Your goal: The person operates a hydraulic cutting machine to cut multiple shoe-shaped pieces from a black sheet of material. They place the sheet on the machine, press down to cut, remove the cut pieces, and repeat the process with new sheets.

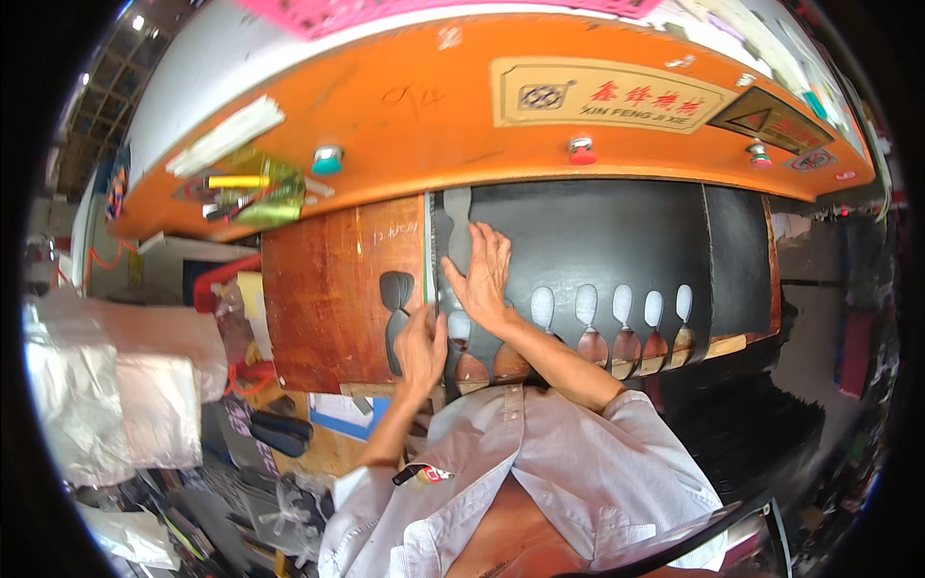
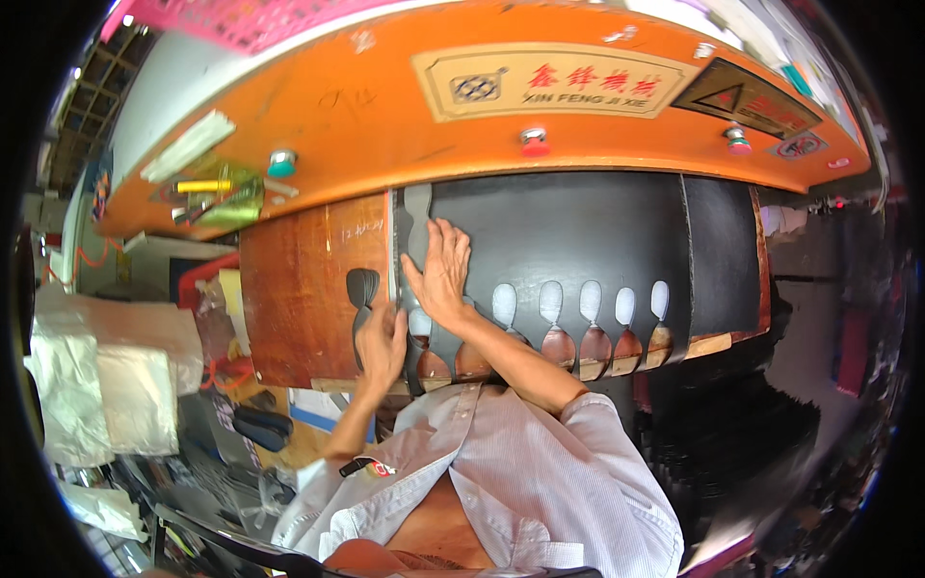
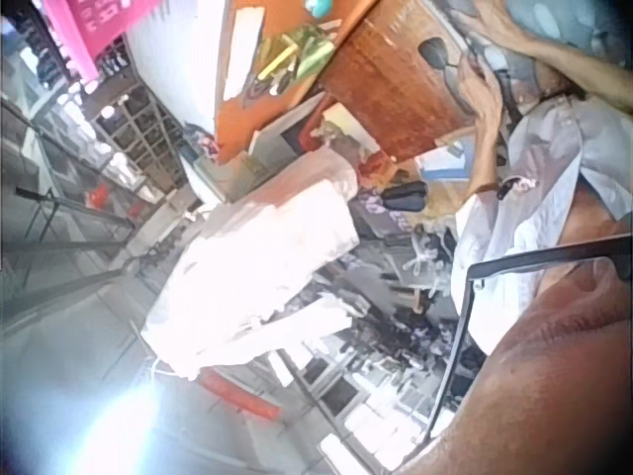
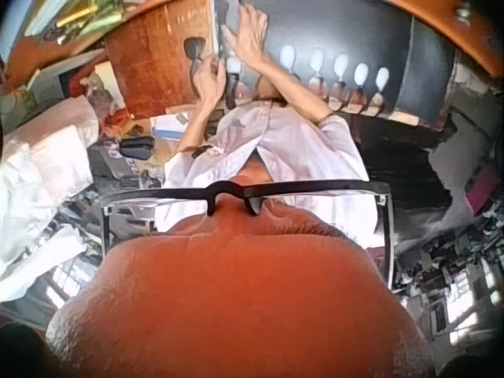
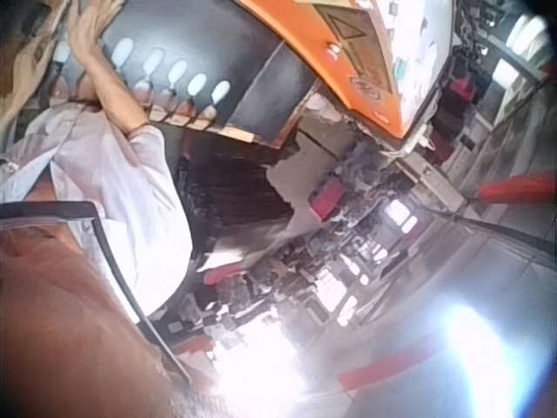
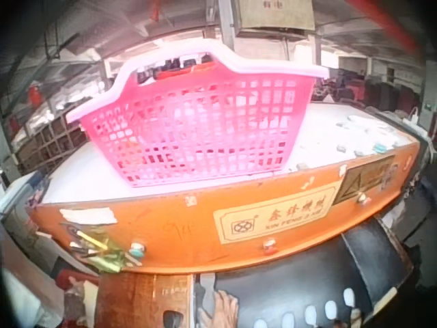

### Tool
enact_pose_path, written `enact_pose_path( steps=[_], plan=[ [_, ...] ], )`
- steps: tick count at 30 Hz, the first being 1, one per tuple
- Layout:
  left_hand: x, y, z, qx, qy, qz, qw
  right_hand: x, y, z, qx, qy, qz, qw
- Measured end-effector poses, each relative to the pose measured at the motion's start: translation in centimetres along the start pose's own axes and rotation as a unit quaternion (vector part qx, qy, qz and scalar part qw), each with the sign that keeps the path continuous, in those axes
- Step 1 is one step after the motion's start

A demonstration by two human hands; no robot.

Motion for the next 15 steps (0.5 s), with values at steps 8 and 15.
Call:
enact_pose_path(
  steps=[8,15],
  plan=[
    [2.6,3.9,-4.6,-0.133,0.048,-0.035,0.989,-10.9,0.3,15.8,-0.160,-0.227,-0.070,0.958],
    [2.0,-2.1,-3.9,-0.168,0.028,-0.055,0.984,-17.1,-0.2,41.4,-0.438,-0.024,-0.001,0.899]
  ],
)
Point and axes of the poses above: each hand's wrist, its own y-axis away from the middle knuckle, its own z-axis out of the back of the hand, x = y × z, the point moved 9 cm from there along -y, towards the middle knuckle, and after that the axes turned 14 degrees about x, right-handed, at the moved point
